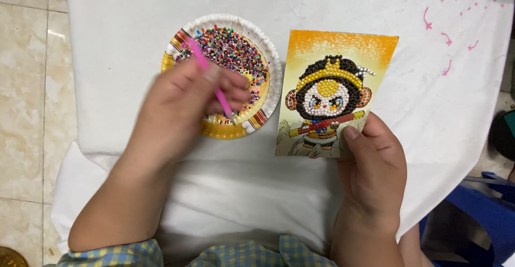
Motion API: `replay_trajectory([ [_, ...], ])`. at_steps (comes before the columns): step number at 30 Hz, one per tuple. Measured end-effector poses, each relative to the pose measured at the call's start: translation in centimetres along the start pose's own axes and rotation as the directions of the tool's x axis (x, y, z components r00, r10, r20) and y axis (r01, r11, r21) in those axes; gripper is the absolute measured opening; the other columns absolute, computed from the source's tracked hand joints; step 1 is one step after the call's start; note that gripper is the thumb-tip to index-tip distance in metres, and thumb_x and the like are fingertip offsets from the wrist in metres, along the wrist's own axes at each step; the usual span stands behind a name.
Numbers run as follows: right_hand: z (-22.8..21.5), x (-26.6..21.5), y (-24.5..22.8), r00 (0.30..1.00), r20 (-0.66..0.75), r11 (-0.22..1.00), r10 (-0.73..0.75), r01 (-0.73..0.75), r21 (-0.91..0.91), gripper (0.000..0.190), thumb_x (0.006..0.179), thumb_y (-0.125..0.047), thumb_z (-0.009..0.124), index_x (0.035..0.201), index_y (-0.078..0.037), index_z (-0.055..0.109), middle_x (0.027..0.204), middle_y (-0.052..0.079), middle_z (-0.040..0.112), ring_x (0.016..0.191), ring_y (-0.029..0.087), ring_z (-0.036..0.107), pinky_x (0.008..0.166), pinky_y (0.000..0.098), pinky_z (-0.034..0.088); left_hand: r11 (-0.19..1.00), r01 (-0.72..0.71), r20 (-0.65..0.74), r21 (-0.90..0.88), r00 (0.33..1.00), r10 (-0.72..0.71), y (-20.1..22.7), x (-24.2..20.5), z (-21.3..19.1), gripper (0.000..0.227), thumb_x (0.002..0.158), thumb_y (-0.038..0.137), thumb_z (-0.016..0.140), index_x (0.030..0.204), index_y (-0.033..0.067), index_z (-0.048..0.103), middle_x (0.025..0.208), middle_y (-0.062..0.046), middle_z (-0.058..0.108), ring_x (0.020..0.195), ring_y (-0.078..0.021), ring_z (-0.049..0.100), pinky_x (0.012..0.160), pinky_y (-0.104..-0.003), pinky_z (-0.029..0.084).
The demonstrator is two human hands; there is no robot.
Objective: Applying small resin beads to a sticky canvas using a specialized applicator tool to create a mosaic.
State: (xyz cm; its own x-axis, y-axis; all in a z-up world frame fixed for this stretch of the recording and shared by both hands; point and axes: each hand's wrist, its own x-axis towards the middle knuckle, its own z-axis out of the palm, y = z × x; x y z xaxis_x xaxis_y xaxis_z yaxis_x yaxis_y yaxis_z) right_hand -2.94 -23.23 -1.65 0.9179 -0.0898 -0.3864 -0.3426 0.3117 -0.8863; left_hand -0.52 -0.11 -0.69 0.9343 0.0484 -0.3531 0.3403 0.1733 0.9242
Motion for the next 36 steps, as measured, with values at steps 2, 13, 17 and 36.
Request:
replay_trajectory([
  [2, 0.1, 0.0, -0.1, 1.000, 0.002, 1.000, 0.001, -0.001, -0.007, 0.037, 0.083, -0.008, 0.051, 0.117, 0.007, 0.056, 0.108, 0.018, 0.064, 0.094, 0.028, 0.063, 0.079, 0.0347, 0.053, 0.998, 0.030, 0.143, 0.047, 0.989, -0.036, -0.6, 0.1, 0.1, 0.031, 0.094, 0.021, 0.042, 0.097, -0.0015, 0.063, 0.090, -0.014, 0.069, 0.079, -0.0210, 0.070, 0.071, -0.027, 0.059],
  [13, 0.1, -0.1, -0.3, 1.000, 0.008, 1.000, 0.012, -0.012, -0.001, 0.035, 0.083, -0.007, 0.052, 0.114, 0.007, 0.057, 0.106, 0.018, 0.065, 0.094, 0.027, 0.064, 0.081, 0.0351, 0.053, 0.988, -0.120, -0.194, 0.096, 0.971, 0.137, 1.4, -0.3, 0.2, 0.029, 0.094, 0.023, 0.043, 0.100, 0.0009, 0.061, 0.104, -0.010, 0.067, 0.090, -0.0174, 0.069, 0.079, -0.023, 0.060],
  [17, 0.0, 0.0, -0.1, 1.000, -0.002, 1.000, 0.010, -0.010, 0.008, 0.036, 0.083, -0.007, 0.053, 0.115, 0.007, 0.058, 0.106, 0.018, 0.065, 0.093, 0.027, 0.064, 0.080, 0.0352, 0.053, 0.982, -0.136, -0.220, 0.129, 0.962, 0.162, 1.1, -0.4, 0.2, 0.025, 0.095, 0.021, 0.043, 0.093, 0.0027, 0.060, 0.102, -0.008, 0.066, 0.087, -0.0145, 0.067, 0.075, -0.022, 0.060],
  [36, -0.1, 0.1, -0.1, 1.000, 0.020, 1.000, 0.010, -0.010, -0.003, 0.034, 0.082, -0.009, 0.054, 0.112, 0.006, 0.059, 0.104, 0.018, 0.066, 0.090, 0.027, 0.064, 0.077, 0.0352, 0.053, 0.572, -0.520, 0.156, 0.634, 0.811, 0.564, -1.8, -0.1, 0.5, 0.014, 0.098, 0.012, 0.049, 0.091, 0.0063, 0.059, 0.083, -0.001, 0.068, 0.075, -0.0157, 0.063, 0.067, -0.028, 0.045],
])
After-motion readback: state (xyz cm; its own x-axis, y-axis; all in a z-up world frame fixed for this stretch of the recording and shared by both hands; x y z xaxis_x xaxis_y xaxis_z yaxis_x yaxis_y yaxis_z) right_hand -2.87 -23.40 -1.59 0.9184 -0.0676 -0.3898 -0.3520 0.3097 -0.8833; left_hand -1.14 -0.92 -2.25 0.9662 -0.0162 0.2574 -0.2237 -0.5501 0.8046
